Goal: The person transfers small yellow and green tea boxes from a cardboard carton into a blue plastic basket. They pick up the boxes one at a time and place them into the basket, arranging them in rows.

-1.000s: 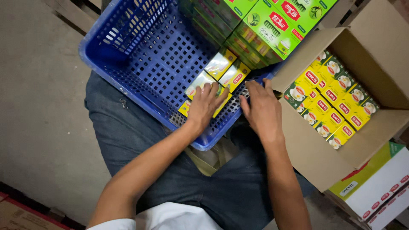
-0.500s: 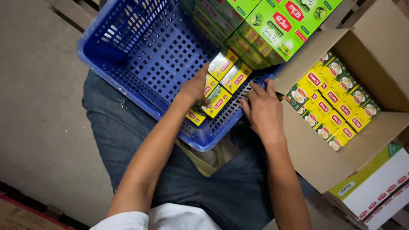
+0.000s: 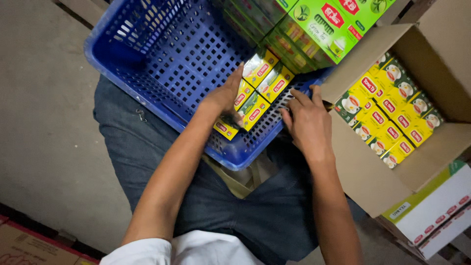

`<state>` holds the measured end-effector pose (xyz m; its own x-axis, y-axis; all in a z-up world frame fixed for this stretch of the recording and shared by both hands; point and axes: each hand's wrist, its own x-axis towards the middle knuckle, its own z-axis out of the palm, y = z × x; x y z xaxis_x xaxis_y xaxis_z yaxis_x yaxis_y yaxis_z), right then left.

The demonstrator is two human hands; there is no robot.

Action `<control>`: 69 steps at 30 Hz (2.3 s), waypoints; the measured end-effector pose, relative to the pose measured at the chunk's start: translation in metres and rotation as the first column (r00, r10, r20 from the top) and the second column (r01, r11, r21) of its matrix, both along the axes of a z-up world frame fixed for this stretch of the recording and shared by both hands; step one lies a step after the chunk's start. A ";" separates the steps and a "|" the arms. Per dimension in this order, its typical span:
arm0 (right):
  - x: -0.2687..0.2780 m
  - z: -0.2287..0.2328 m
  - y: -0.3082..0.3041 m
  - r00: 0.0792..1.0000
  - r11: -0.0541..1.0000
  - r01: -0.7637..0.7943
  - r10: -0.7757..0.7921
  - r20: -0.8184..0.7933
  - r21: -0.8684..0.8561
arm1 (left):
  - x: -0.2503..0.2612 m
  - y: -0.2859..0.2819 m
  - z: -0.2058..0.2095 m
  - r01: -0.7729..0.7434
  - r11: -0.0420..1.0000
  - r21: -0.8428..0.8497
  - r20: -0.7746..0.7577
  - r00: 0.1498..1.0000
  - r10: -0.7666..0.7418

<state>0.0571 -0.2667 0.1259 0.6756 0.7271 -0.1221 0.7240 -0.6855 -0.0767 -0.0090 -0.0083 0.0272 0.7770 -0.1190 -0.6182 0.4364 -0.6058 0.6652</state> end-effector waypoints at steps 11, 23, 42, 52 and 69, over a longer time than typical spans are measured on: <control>-0.001 -0.006 -0.003 1.000 1.000 0.019 -0.019 0.014 0.020 | -0.007 -0.010 -0.028 0.030 0.994 0.108 0.075 0.996 -0.039; -0.003 -0.006 -0.001 0.999 0.999 0.032 -0.032 0.036 -0.009 | -0.004 -0.007 -0.031 0.058 0.987 0.148 0.096 0.993 -0.073; 0.030 0.041 -0.084 0.725 0.477 0.510 -0.686 -0.059 0.716 | 0.007 0.003 0.039 -0.208 0.961 -0.183 0.103 0.968 0.229; 0.105 -0.036 -0.149 0.356 0.356 0.927 -0.728 -0.586 0.122 | -0.030 0.037 -0.043 -0.050 0.973 0.227 0.054 0.998 0.039; 0.080 0.064 -0.066 0.006 -0.007 1.000 -0.256 -0.967 0.008 | -0.067 -0.007 0.107 -0.236 0.913 0.332 0.206 0.963 0.174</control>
